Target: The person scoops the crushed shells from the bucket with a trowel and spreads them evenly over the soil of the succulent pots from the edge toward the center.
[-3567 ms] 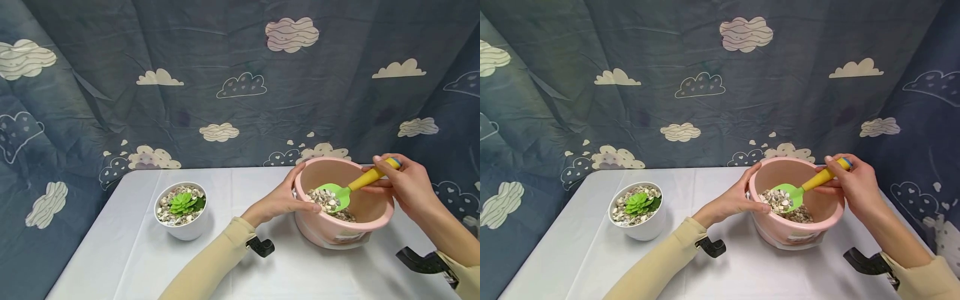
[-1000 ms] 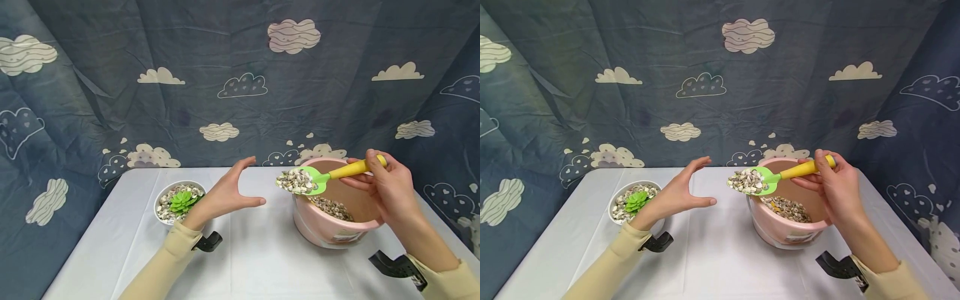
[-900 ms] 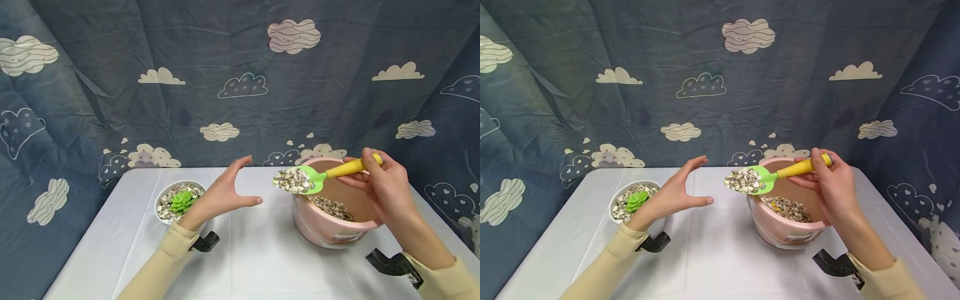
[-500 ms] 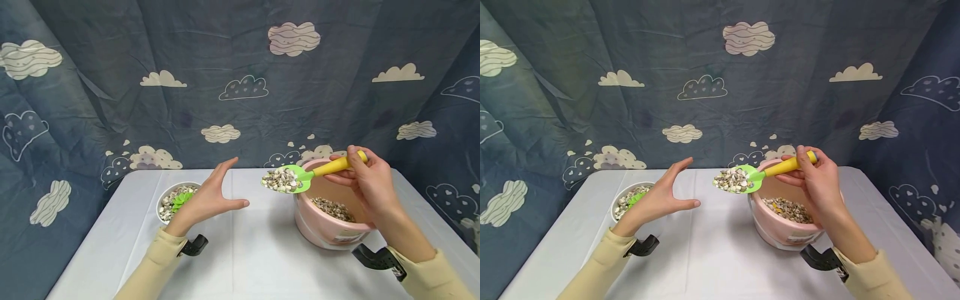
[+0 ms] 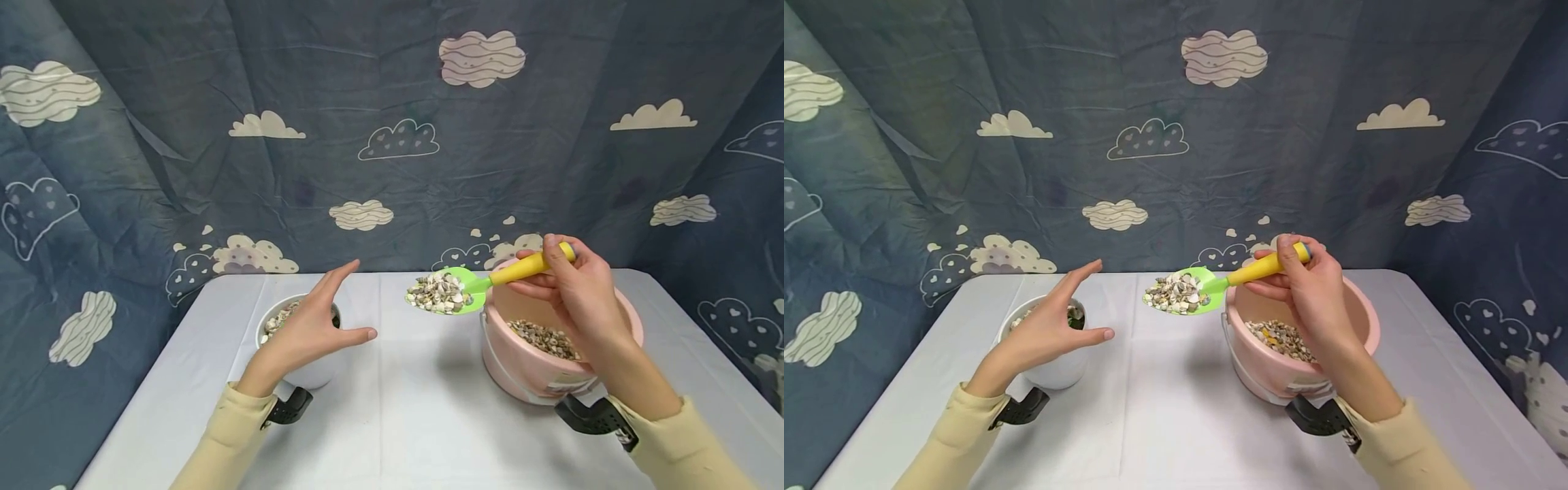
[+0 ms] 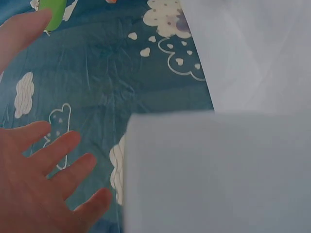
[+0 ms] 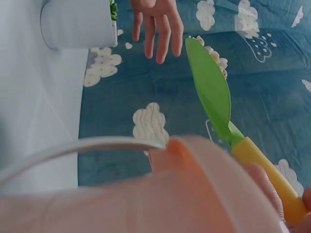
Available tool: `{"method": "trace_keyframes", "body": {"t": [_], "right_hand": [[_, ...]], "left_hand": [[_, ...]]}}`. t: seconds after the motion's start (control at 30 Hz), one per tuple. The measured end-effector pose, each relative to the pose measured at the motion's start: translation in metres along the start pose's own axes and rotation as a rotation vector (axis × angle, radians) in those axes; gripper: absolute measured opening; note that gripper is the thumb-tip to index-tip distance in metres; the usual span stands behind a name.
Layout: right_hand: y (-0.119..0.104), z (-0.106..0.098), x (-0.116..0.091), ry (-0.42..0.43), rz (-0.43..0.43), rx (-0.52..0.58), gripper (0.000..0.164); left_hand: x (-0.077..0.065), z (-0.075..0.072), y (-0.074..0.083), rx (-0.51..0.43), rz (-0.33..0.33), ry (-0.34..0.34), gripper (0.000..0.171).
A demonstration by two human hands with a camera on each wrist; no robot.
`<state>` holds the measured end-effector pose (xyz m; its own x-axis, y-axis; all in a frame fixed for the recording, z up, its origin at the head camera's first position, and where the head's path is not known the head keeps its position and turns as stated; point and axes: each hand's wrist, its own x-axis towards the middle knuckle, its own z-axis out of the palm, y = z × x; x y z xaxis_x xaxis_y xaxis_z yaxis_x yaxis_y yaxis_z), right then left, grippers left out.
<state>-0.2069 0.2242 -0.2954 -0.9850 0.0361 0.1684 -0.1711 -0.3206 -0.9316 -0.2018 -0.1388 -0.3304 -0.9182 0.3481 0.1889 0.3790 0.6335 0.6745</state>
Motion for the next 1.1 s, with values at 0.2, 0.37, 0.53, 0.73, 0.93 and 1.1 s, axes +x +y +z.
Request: {"method": "trace_keyframes", "body": {"t": [0.2, 0.37, 0.53, 0.73, 0.93, 1.1], "right_hand": [[0.002, 0.013, 0.003, -0.012, 0.019, -0.003, 0.05], [0.006, 0.024, 0.005, -0.051, 0.018, 0.02, 0.048], [0.011, 0.034, 0.005, -0.108, 0.009, 0.073, 0.044], [0.018, 0.044, 0.004, -0.103, 0.018, 0.05, 0.045], [0.022, 0.054, 0.004, -0.103, 0.065, 0.077, 0.045], [0.027, 0.066, 0.007, -0.085, 0.092, 0.066, 0.046]], "left_hand": [[-0.008, -0.009, -0.006, 0.063, 0.0, 0.019, 0.101], [-0.017, -0.017, -0.012, 0.113, -0.029, 0.035, 0.104], [-0.027, -0.023, -0.02, 0.099, -0.084, 0.047, 0.105], [-0.039, -0.029, -0.033, 0.079, -0.123, 0.072, 0.108], [-0.05, -0.034, -0.043, 0.04, -0.141, 0.091, 0.111], [-0.056, -0.036, -0.052, 0.001, -0.175, 0.082, 0.116]]}}
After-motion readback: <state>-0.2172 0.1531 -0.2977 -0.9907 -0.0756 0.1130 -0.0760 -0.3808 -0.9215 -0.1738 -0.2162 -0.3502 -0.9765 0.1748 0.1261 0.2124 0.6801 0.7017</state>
